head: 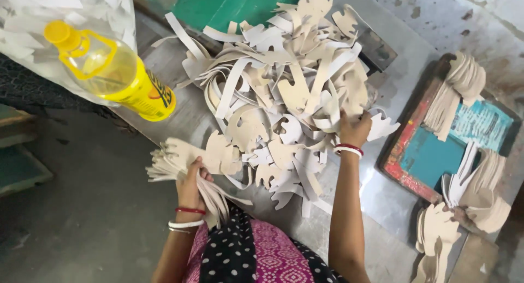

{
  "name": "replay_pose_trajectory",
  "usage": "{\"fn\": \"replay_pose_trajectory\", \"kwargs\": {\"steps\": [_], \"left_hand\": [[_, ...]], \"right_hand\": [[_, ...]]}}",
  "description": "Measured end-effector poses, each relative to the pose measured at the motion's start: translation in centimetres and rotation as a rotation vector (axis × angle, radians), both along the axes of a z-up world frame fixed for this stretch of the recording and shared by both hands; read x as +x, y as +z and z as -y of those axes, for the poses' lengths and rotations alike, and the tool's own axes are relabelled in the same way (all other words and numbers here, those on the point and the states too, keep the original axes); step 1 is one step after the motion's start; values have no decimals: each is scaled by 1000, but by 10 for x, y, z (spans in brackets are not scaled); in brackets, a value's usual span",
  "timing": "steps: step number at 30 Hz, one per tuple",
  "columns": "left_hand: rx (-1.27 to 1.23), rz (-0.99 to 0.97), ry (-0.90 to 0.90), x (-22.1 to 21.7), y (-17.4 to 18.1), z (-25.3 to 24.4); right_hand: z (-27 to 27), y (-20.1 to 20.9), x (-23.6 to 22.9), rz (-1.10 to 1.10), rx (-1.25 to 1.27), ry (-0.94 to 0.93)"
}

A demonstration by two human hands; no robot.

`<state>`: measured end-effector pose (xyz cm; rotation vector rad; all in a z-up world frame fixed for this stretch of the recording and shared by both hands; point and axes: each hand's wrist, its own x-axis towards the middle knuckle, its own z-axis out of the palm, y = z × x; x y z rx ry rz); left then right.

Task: The person sorts a large pile of white, hand-shaped craft materials on a metal table. They pick up the items, separate them into smaller stacks, and arrange them neatly on the surface. The person also briefly handles a plastic bag and a yellow bottle during the process.

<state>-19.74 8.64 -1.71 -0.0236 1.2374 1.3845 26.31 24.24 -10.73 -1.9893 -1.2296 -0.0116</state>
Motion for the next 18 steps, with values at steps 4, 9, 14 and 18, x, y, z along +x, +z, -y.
{"fn": "replay_pose_trajectory", "kwargs": {"steps": [4,9,14,18], "left_hand": [[51,-9,-42,8,14,-11],[106,44,-62,12,4,-15],[134,39,-46,16,5,-9],[146,46,-31,14,-5,-1]], "right_hand": [[19,60,-41,-261,-31,56],[3,31,-8,-437,-30,167],[-2,26,-18,-402,-132,126],[-8,43,-28,-1171,-20,234]]}}
